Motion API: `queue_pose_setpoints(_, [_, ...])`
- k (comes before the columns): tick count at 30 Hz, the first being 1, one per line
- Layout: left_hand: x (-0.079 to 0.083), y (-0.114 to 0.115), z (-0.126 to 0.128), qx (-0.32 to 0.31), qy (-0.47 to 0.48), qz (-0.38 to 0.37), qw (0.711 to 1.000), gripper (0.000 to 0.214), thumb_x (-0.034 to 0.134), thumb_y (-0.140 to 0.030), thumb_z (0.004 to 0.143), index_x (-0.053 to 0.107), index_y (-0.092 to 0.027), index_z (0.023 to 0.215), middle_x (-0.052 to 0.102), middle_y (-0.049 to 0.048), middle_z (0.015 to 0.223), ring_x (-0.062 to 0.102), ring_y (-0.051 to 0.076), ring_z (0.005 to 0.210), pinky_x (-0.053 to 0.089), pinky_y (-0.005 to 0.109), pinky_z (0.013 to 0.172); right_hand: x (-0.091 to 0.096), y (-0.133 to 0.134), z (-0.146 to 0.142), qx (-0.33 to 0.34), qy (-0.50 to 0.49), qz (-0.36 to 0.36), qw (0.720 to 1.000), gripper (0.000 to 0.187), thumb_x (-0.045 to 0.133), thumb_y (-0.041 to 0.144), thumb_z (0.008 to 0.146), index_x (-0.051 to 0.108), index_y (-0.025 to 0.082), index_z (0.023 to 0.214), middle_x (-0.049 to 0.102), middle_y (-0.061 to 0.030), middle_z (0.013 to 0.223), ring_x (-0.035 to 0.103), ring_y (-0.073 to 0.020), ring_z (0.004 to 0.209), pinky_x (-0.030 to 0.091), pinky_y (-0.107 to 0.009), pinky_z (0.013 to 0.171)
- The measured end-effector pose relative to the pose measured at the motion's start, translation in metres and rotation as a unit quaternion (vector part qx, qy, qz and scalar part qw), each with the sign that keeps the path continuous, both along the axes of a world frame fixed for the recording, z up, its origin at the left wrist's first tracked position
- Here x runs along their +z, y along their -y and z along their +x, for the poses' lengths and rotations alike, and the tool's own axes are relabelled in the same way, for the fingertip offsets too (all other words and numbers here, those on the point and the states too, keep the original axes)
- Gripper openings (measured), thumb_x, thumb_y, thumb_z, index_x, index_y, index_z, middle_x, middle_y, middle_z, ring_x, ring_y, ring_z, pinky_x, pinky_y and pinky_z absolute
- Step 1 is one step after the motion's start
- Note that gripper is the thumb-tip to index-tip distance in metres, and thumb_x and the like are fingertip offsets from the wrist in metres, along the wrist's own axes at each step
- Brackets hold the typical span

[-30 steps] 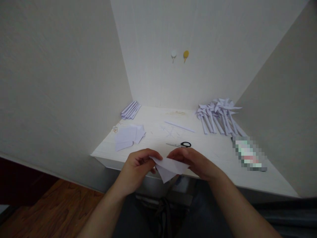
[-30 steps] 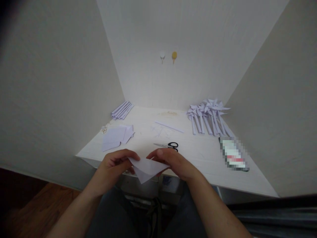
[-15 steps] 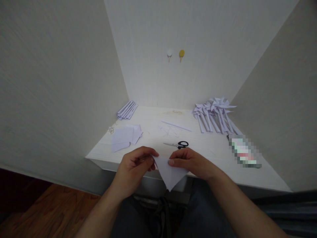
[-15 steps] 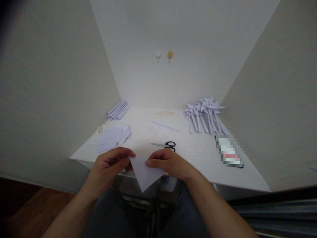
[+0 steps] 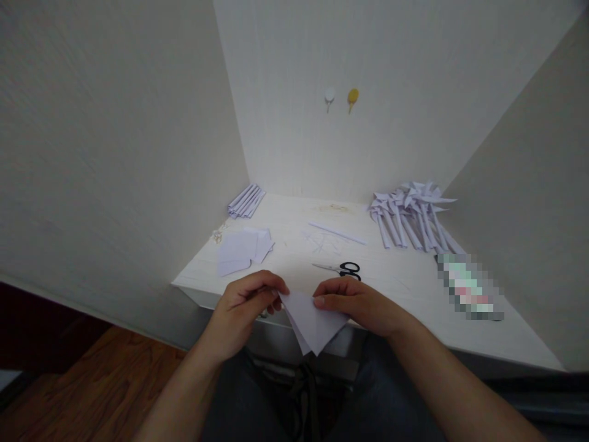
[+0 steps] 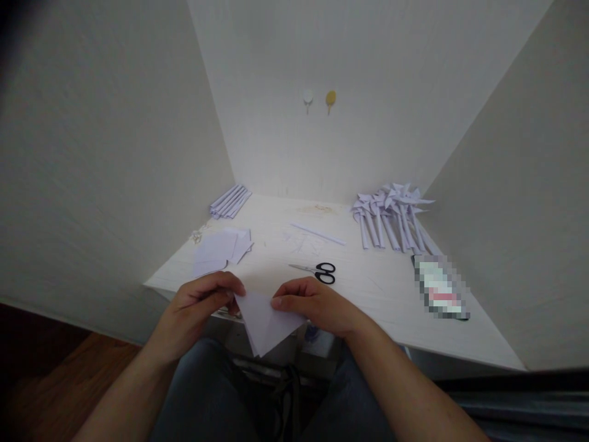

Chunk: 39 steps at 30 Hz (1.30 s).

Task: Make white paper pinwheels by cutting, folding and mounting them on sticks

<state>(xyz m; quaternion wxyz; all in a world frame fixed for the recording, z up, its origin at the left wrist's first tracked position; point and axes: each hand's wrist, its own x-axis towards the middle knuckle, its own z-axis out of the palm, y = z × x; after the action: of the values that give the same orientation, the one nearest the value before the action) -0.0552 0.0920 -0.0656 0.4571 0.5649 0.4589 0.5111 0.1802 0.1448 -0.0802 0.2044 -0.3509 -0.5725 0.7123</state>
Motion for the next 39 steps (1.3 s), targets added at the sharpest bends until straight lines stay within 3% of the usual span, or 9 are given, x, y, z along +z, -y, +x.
queue_pose_setpoints(7, [-0.002, 0.005, -0.003, 0.029, 0.010, 0.002, 1.000, 0.008, 0.072, -0.020, 0.077, 0.077, -0.018, 0.083, 0.066, -0.0006, 0.067, 0.058, 0.012, 0.060, 0.045, 0.021, 0.056, 0.005, 0.005, -0.007, -0.018, -0.002, -0.001, 1.000, 0.034, 0.081, 0.048, 0.076, 0.073, 0.015, 0.078, 0.060, 0.0019, 0.066, 0.048, -0.0099, 0.057, 0.032, -0.024, 0.055])
queue_pose_setpoints(12, [-0.007, 0.003, 0.011, 0.043, 0.055, -0.018, 0.997, 0.024, 0.080, -0.017, 0.066, 0.072, -0.018, 0.089, 0.065, -0.0011, 0.072, 0.057, 0.012, 0.061, 0.043, 0.020, 0.052, 0.006, 0.009, -0.007, -0.032, 0.000, 0.025, 0.999, 0.036, 0.078, 0.051, 0.080, 0.075, 0.015, 0.079, 0.062, 0.0006, 0.066, 0.048, -0.0102, 0.057, 0.033, -0.024, 0.052])
queue_pose_setpoints(16, [-0.013, 0.000, 0.017, 0.086, 0.069, -0.048, 0.993, 0.021, 0.080, -0.029, 0.071, 0.067, -0.018, 0.081, 0.058, -0.0046, 0.058, 0.051, 0.010, 0.051, 0.040, 0.020, 0.048, 0.011, 0.016, 0.000, -0.034, -0.035, 0.080, 0.996, 0.058, 0.066, 0.071, 0.085, 0.077, 0.016, 0.098, 0.072, -0.0059, 0.083, 0.064, -0.0178, 0.070, 0.050, -0.028, 0.061])
queue_pose_setpoints(18, [-0.013, -0.001, 0.017, 0.099, 0.066, -0.058, 0.991, 0.025, 0.082, -0.031, 0.069, 0.066, -0.018, 0.082, 0.057, -0.0055, 0.057, 0.050, 0.010, 0.050, 0.040, 0.020, 0.047, 0.013, 0.021, 0.003, -0.039, -0.052, 0.100, 0.993, 0.062, 0.070, 0.073, 0.081, 0.076, 0.017, 0.106, 0.076, -0.0084, 0.091, 0.069, -0.0220, 0.078, 0.055, -0.033, 0.069])
queue_pose_setpoints(23, [-0.006, 0.004, 0.026, 0.101, 0.067, -0.047, 0.992, 0.026, 0.084, -0.028, 0.067, 0.064, -0.018, 0.081, 0.056, -0.0066, 0.061, 0.047, 0.007, 0.051, 0.035, 0.017, 0.046, 0.009, 0.032, -0.009, -0.141, 0.028, 0.152, 0.978, 0.025, 0.078, 0.037, 0.083, 0.078, 0.018, 0.099, 0.080, -0.0082, 0.096, 0.070, -0.0236, 0.083, 0.055, -0.033, 0.071])
queue_pose_setpoints(26, [-0.009, 0.008, 0.038, 0.116, 0.095, -0.028, 0.988, 0.034, 0.081, -0.031, 0.073, 0.063, -0.020, 0.100, 0.067, -0.0014, 0.080, 0.061, 0.012, 0.066, 0.046, 0.019, 0.054, 0.004, 0.034, -0.021, -0.201, 0.046, 0.169, 0.964, 0.020, 0.073, 0.034, 0.084, 0.079, 0.018, 0.094, 0.080, -0.0084, 0.091, 0.070, -0.0245, 0.080, 0.054, -0.034, 0.067])
queue_pose_setpoints(29, [-0.017, 0.010, 0.046, 0.091, 0.099, -0.033, 0.990, 0.038, 0.077, -0.033, 0.080, 0.063, -0.020, 0.113, 0.074, 0.0056, 0.101, 0.069, 0.020, 0.089, 0.056, 0.027, 0.070, 0.003, 0.033, -0.027, -0.263, 0.018, 0.160, 0.951, 0.024, 0.075, 0.038, 0.081, 0.078, 0.017, 0.092, 0.080, -0.0090, 0.089, 0.070, -0.0257, 0.078, 0.054, -0.035, 0.065])
queue_pose_setpoints(33, [-0.018, 0.013, 0.045, 0.042, 0.052, -0.062, 0.996, 0.019, 0.067, -0.032, 0.088, 0.071, -0.018, 0.100, 0.075, 0.0032, 0.088, 0.067, 0.018, 0.076, 0.054, 0.027, 0.067, 0.006, 0.032, -0.024, -0.256, -0.014, 0.113, 0.960, 0.026, 0.080, 0.040, 0.075, 0.076, 0.018, 0.087, 0.078, -0.0075, 0.083, 0.067, -0.0240, 0.074, 0.052, -0.034, 0.065])
queue_pose_setpoints(39, [-0.004, 0.017, 0.029, 0.006, 0.068, -0.079, 0.995, 0.016, 0.075, -0.026, 0.076, 0.078, -0.017, 0.089, 0.075, 0.0038, 0.084, 0.065, 0.016, 0.069, 0.053, 0.026, 0.061, -0.004, 0.034, -0.013, -0.244, -0.072, 0.046, 0.966, 0.022, 0.084, 0.034, 0.072, 0.074, 0.020, 0.085, 0.068, -0.0009, 0.072, 0.057, -0.0162, 0.063, 0.044, -0.027, 0.058])
